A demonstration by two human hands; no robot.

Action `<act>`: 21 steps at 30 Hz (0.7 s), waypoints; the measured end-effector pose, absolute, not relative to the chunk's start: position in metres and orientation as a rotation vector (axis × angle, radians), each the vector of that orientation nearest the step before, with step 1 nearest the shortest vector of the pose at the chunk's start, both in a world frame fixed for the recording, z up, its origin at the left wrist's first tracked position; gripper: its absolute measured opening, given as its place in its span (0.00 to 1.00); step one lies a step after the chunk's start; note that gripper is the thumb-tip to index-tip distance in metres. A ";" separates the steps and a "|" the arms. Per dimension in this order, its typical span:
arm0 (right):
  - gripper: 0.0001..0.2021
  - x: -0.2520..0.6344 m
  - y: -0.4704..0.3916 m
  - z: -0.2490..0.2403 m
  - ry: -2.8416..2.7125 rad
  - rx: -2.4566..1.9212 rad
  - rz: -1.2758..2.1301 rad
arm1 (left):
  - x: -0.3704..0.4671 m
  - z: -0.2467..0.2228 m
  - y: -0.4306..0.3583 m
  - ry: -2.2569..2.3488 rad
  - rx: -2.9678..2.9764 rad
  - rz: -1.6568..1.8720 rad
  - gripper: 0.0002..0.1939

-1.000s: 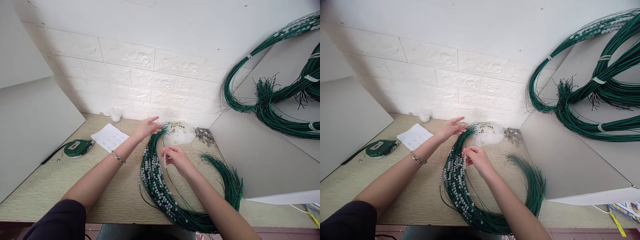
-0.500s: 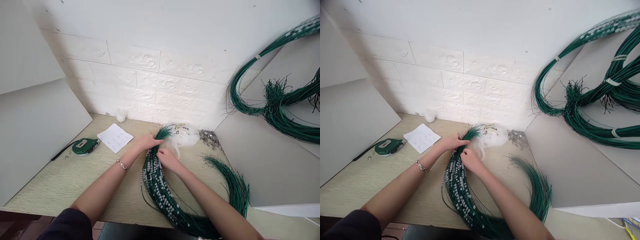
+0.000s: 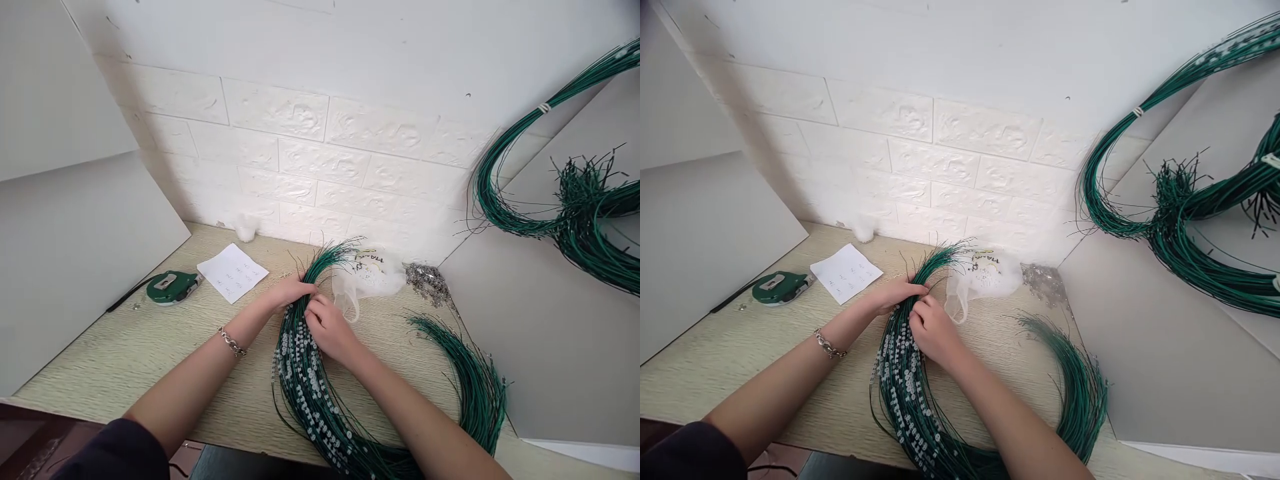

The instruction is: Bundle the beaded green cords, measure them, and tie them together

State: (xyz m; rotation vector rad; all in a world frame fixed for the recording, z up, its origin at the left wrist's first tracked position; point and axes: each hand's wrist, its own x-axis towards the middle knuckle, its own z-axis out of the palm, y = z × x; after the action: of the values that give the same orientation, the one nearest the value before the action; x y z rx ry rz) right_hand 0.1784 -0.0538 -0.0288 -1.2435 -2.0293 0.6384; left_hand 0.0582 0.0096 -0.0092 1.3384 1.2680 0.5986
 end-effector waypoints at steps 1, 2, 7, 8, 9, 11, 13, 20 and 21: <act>0.11 0.180 -0.052 -0.029 -2.006 -1.274 0.631 | 0.058 -0.010 0.010 1.233 1.225 0.604 0.16; 0.12 0.182 -0.050 -0.029 -1.980 -1.340 0.620 | 0.057 -0.011 0.009 1.209 1.127 0.608 0.17; 0.15 0.196 -0.044 -0.026 -1.977 -1.704 0.634 | 0.055 -0.010 0.005 1.216 0.946 0.662 0.17; 0.16 0.197 -0.045 -0.025 -2.020 -1.744 0.650 | 0.054 -0.010 0.003 1.205 0.921 0.691 0.17; 0.18 0.198 -0.047 -0.023 -2.070 -1.786 0.653 | 0.052 -0.009 0.001 1.186 0.894 0.719 0.16; 0.20 0.197 -0.051 -0.019 -2.183 -1.893 0.624 | 0.048 -0.010 -0.004 1.136 0.854 0.760 0.11; 0.21 0.196 -0.055 -0.016 -2.262 -1.958 0.593 | 0.043 -0.010 -0.007 1.098 0.847 0.763 0.06; 0.09 0.200 -0.054 -0.016 -2.112 -1.934 0.765 | 0.040 -0.004 -0.013 1.043 0.844 0.764 0.06; 0.08 0.200 -0.054 -0.017 -2.090 -1.930 0.803 | 0.040 -0.003 -0.014 1.032 0.843 0.766 0.08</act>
State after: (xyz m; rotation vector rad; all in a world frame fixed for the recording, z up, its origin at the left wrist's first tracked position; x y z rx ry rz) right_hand 0.2004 -0.0535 -0.0166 -1.9299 -2.0896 0.8029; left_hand 0.0402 -0.0135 -0.0032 0.8426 1.0315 0.7664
